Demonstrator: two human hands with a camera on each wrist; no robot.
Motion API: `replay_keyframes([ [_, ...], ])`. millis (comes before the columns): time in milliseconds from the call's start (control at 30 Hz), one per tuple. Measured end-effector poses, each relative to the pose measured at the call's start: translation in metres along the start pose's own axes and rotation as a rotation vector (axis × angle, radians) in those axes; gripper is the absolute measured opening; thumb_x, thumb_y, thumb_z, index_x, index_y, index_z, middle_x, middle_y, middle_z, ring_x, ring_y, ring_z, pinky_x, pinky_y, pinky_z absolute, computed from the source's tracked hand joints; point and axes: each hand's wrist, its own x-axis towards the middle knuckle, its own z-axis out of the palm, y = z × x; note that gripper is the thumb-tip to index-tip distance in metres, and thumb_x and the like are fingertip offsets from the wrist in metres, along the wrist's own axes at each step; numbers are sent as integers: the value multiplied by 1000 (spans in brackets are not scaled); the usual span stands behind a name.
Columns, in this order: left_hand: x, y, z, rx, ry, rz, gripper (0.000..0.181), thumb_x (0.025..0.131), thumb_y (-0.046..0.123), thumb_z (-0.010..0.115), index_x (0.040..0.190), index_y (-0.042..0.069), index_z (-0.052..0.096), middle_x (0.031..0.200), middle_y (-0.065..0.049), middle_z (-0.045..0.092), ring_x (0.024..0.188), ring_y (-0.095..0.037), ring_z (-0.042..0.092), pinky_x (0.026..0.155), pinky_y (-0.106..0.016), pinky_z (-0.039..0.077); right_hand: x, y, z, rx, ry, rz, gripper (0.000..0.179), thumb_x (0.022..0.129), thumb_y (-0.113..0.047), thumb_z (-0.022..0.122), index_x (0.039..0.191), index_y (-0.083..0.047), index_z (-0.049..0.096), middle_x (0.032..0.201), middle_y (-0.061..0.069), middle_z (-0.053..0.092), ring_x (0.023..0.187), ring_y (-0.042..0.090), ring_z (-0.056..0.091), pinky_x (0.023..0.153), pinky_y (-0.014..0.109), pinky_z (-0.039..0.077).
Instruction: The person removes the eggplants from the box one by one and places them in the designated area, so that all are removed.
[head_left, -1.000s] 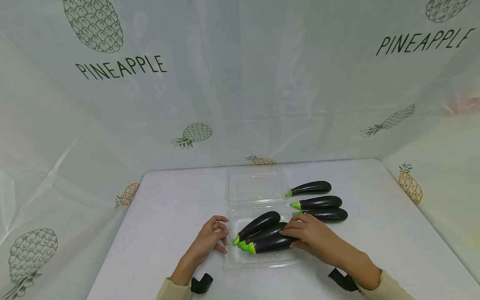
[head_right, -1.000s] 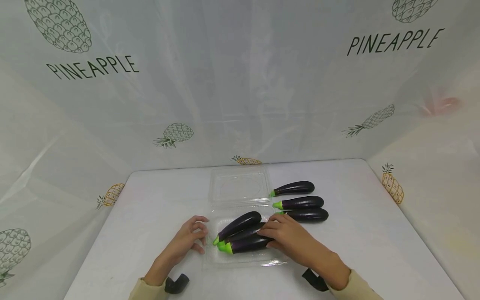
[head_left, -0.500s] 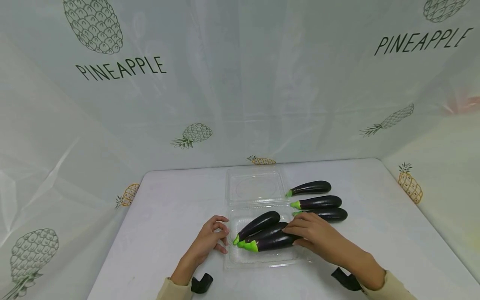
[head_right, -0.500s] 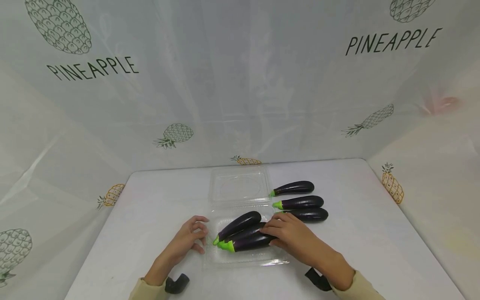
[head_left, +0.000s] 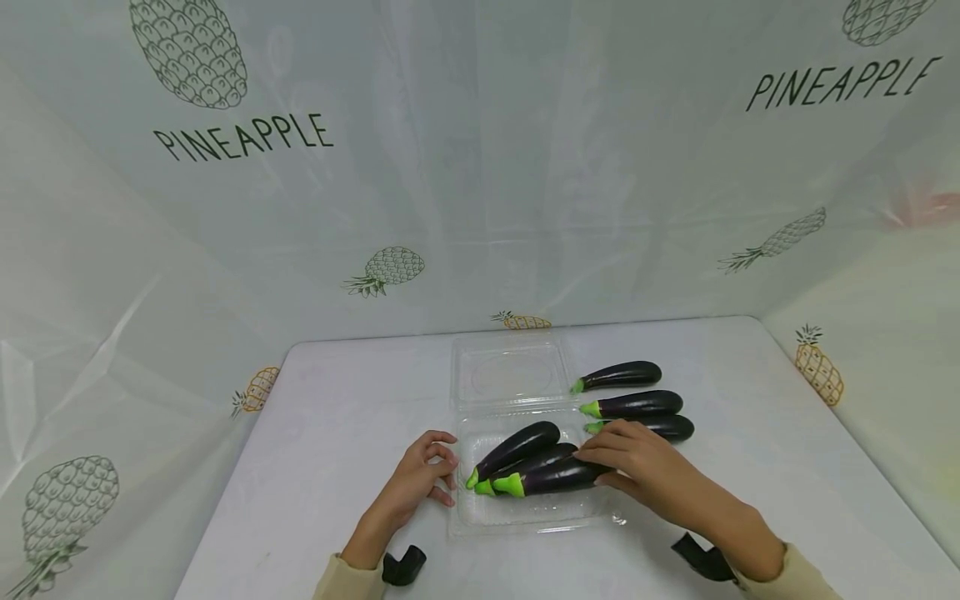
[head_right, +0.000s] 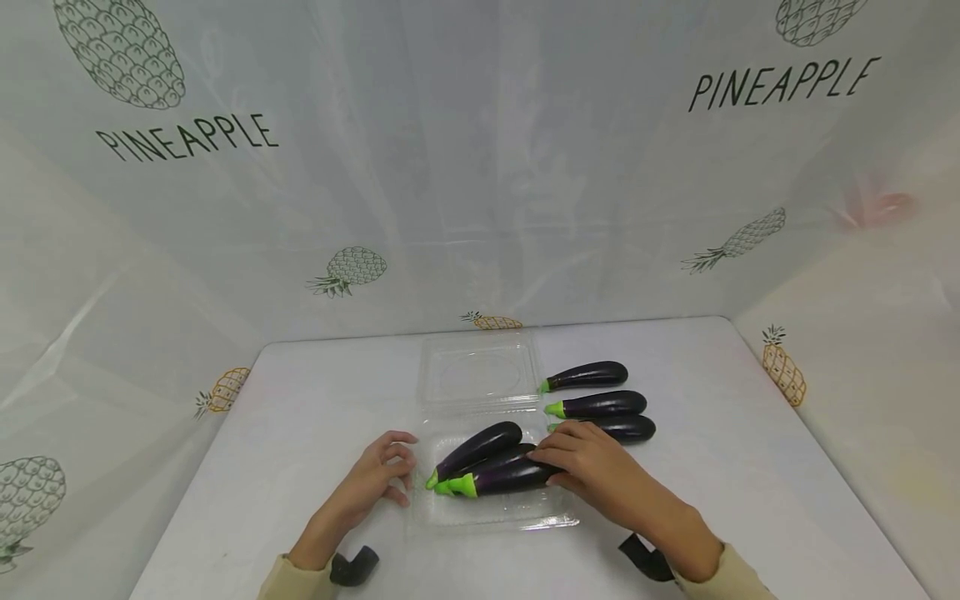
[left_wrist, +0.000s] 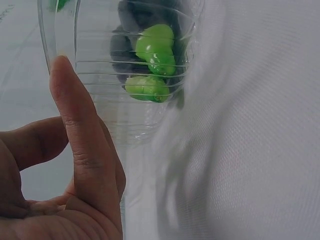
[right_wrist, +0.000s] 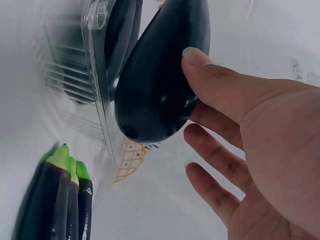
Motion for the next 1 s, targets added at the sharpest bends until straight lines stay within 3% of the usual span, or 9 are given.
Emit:
replay_keyframes([
  [300, 0, 0, 1, -3, 5, -8, 38, 104, 0, 59, 138, -8, 45, 97, -5, 55, 71, -16, 59, 52, -28, 60, -6, 4, -4, -12, 38, 11, 51, 66, -10, 97, 115, -15, 80, 111, -7, 75, 106, 18, 65, 85, 41, 60],
  [633, 0, 0, 2, -3, 16, -12, 39, 103, -1, 59, 138, -8, 45, 96, -5, 55, 70, -15, 59, 52, -29, 60, -14, 9, -7, -11, 74, 21, 53, 65, -12, 97, 115, -16, 80, 112, -8, 75, 105, 17, 65, 92, 25, 50],
  [1000, 2, -2, 1, -5, 14, -13, 39, 103, -1, 59, 138, -7, 45, 96, -5, 55, 70, -16, 60, 52, -29, 60, -20, 13, -12, 1, 95, 27, 56, 64, -9, 96, 117, -14, 80, 113, -8, 75, 105, 17, 65, 94, 22, 49],
])
